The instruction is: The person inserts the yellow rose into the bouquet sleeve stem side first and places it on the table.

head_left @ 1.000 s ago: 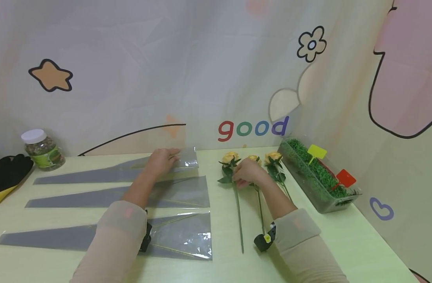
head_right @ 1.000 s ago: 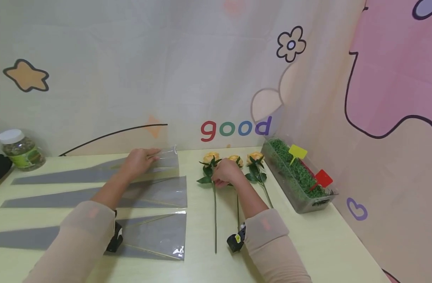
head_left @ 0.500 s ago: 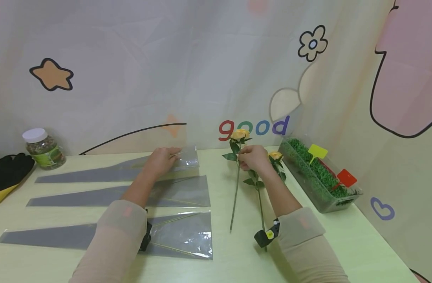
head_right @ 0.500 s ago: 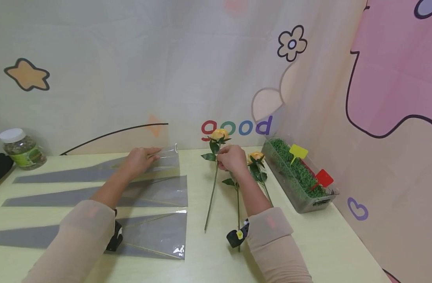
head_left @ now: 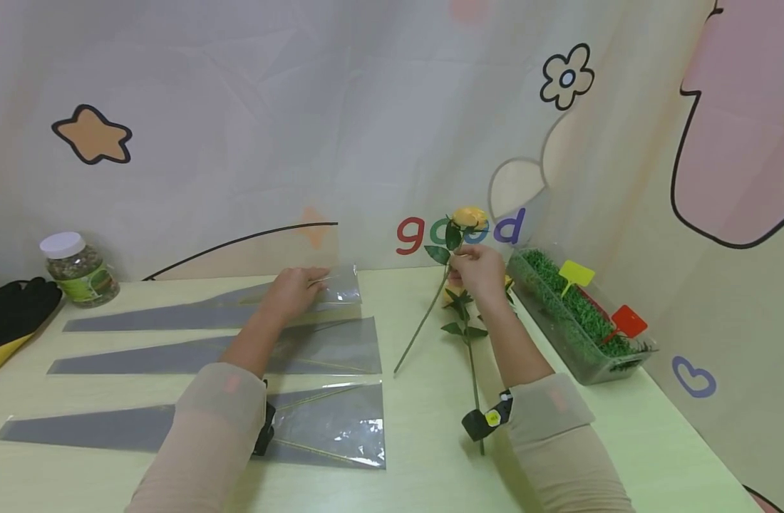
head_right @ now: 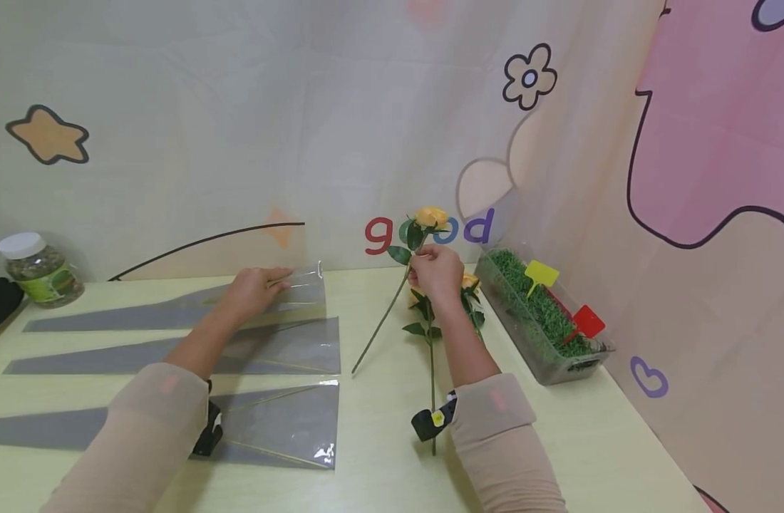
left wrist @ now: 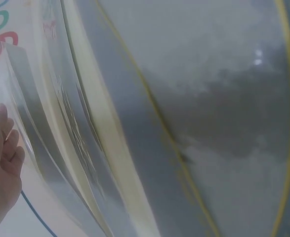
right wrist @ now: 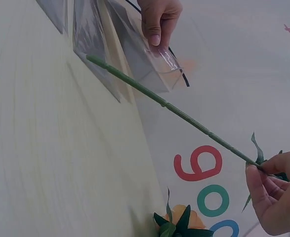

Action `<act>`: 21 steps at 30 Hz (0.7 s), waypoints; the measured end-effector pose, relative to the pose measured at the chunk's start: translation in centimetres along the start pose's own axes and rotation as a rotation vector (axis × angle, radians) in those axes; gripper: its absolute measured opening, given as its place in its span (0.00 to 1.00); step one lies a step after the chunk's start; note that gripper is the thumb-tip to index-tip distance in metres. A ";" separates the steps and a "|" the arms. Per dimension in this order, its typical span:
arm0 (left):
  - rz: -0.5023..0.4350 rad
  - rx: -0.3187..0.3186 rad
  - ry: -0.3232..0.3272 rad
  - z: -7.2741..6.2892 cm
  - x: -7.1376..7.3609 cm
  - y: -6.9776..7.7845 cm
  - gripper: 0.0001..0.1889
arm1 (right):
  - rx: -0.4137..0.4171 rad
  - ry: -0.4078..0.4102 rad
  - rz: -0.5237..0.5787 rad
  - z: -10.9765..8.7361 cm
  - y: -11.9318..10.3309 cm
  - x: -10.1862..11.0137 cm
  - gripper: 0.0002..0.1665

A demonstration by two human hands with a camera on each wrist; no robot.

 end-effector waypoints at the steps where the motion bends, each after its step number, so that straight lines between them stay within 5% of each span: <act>1: 0.003 -0.001 0.002 0.0 0.0 0.0 0.17 | 0.006 0.005 0.021 0.0 -0.1 0.0 0.14; 21: -0.018 -0.002 -0.005 -0.1 -0.1 -0.1 0.17 | 0.024 0.197 0.578 0.8 0.7 0.5 0.07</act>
Point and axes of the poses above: each hand's wrist, its own z-axis towards the middle knuckle, its own x-axis out of the back of the hand, y = z × x, the point moved 2 cm from there along z, towards the middle knuckle, and after that the axes turned 10 degrees about -x, right-handed, at the moved point
